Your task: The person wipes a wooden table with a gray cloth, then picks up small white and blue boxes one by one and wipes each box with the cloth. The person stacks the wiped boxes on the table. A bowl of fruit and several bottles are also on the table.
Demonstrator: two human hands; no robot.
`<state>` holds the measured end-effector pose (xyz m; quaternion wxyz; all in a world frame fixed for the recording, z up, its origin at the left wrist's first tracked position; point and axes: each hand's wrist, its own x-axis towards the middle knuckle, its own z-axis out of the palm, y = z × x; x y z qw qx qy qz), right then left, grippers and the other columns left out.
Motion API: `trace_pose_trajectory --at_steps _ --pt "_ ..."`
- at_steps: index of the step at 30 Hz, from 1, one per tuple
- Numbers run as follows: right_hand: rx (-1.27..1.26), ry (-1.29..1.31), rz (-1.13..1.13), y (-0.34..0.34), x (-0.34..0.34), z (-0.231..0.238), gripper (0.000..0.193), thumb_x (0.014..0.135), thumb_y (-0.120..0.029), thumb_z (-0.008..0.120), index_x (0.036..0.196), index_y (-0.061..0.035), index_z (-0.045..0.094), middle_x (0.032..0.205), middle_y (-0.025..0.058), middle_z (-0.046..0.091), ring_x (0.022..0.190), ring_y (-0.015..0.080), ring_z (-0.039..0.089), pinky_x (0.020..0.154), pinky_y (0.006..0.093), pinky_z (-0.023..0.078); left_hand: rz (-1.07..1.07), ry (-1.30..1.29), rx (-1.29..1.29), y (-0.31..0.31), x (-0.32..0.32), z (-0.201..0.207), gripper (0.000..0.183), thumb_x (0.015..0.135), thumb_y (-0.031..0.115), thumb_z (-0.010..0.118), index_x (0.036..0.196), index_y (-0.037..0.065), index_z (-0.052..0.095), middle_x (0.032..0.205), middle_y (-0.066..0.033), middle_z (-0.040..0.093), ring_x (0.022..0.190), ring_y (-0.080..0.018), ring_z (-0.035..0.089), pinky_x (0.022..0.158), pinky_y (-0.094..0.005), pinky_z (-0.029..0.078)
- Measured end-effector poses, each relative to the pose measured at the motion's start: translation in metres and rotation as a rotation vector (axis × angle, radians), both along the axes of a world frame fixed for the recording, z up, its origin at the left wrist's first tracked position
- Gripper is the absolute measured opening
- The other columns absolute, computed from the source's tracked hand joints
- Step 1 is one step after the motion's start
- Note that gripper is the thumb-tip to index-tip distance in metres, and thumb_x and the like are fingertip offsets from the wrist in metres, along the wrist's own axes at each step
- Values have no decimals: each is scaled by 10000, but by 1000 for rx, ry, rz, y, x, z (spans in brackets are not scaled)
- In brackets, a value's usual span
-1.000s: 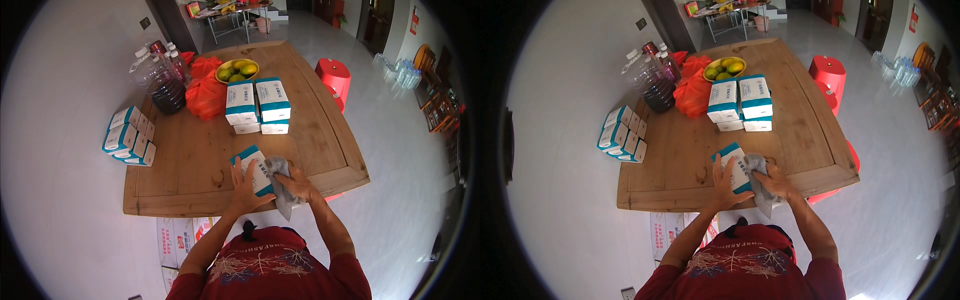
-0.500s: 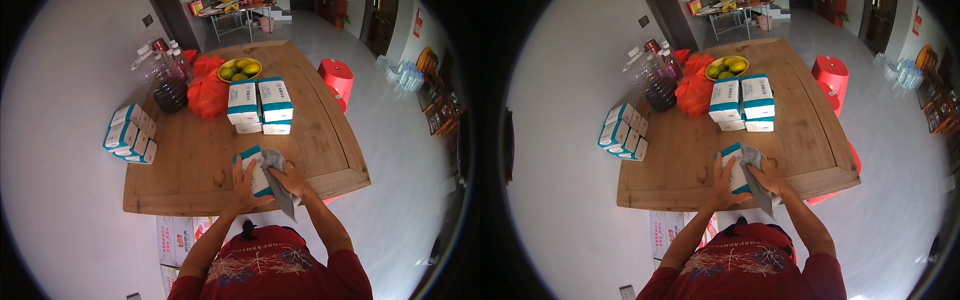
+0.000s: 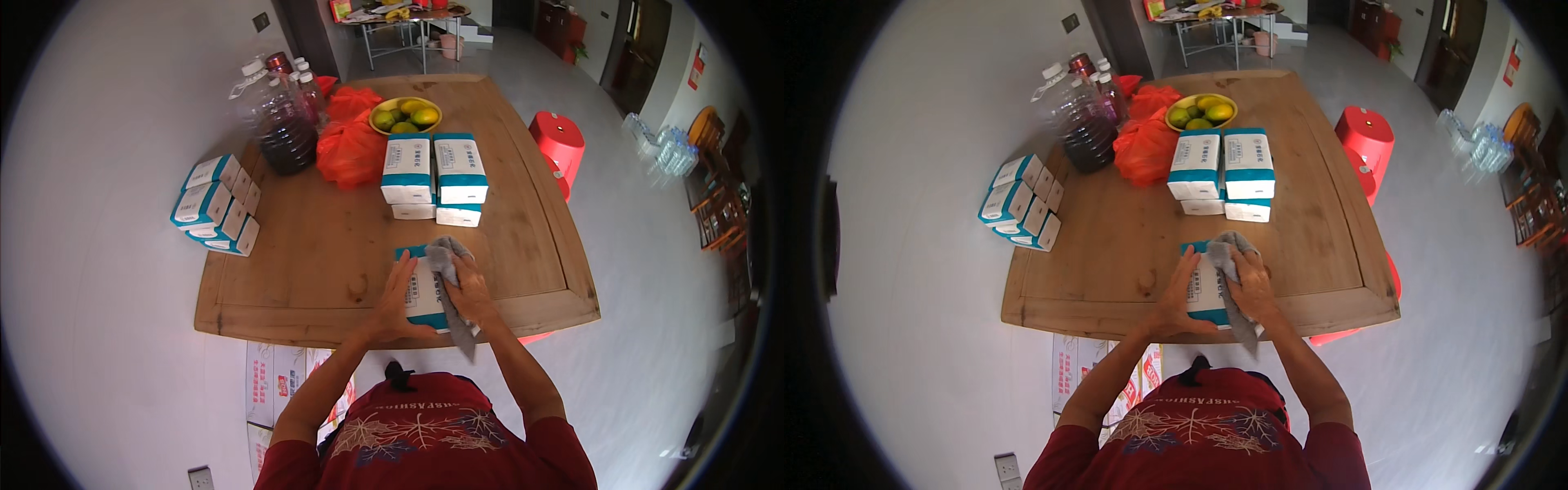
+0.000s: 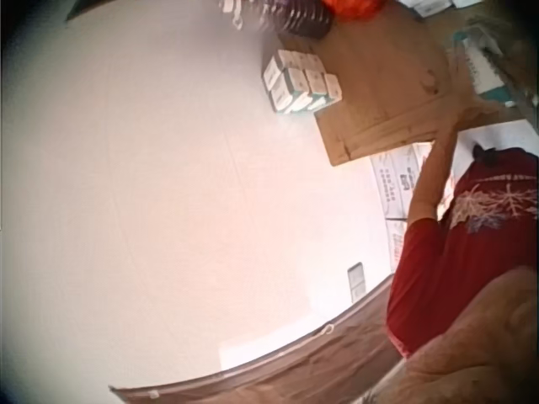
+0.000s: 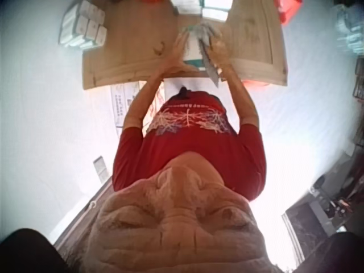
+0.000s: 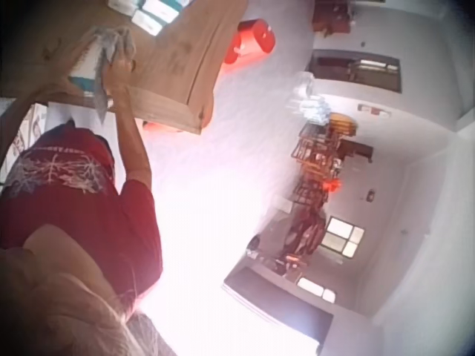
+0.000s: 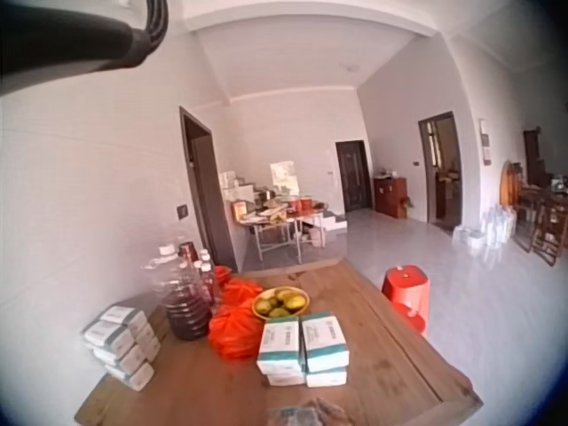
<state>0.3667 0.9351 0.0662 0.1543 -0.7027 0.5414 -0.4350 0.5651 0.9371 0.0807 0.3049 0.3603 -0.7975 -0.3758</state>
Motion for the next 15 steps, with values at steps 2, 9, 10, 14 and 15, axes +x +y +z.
trace_pose_trajectory --at_steps 2,9,10,14,15 --pt "-86 205 99 -5 6 11 451 731 -106 611 1178 -62 564 1087 111 558 1013 305 514 844 402 419 54 69 8 2 2 -8 1330 529 447 863 1461 66 -5 1496 -211 76 1384 -354 122 1109 -427 191" --pt "-62 562 287 10 26 38 488 678 -171 637 1161 -122 585 1080 76 546 1075 277 455 850 477 344 -28 379 395 6 -1 -23 1460 501 501 872 1421 -4 -144 1470 -216 81 1376 -336 123 1112 -404 178" --pt "-69 533 212 4 28 34 476 691 -174 634 1160 -112 582 1081 87 545 1070 286 459 844 477 355 -13 324 317 4 1 -34 1455 505 480 878 1422 -3 -143 1468 -213 83 1370 -336 135 1110 -405 184" --pt "-29 406 -6 -30 29 13 420 753 -192 612 1150 -60 571 1093 138 538 1044 332 484 817 481 409 -1 259 227 0 -1 -38 1336 558 324 883 1440 50 -82 1390 -149 233 1279 -253 284 1066 -373 258" --pt "0 372 -37 -36 28 8 407 772 -198 605 1147 -45 568 1098 153 537 1037 345 493 808 482 425 -4 269 223 -1 -2 -35 1304 572 312 876 1441 47 -59 1372 -144 259 1259 -247 308 1056 -367 276"
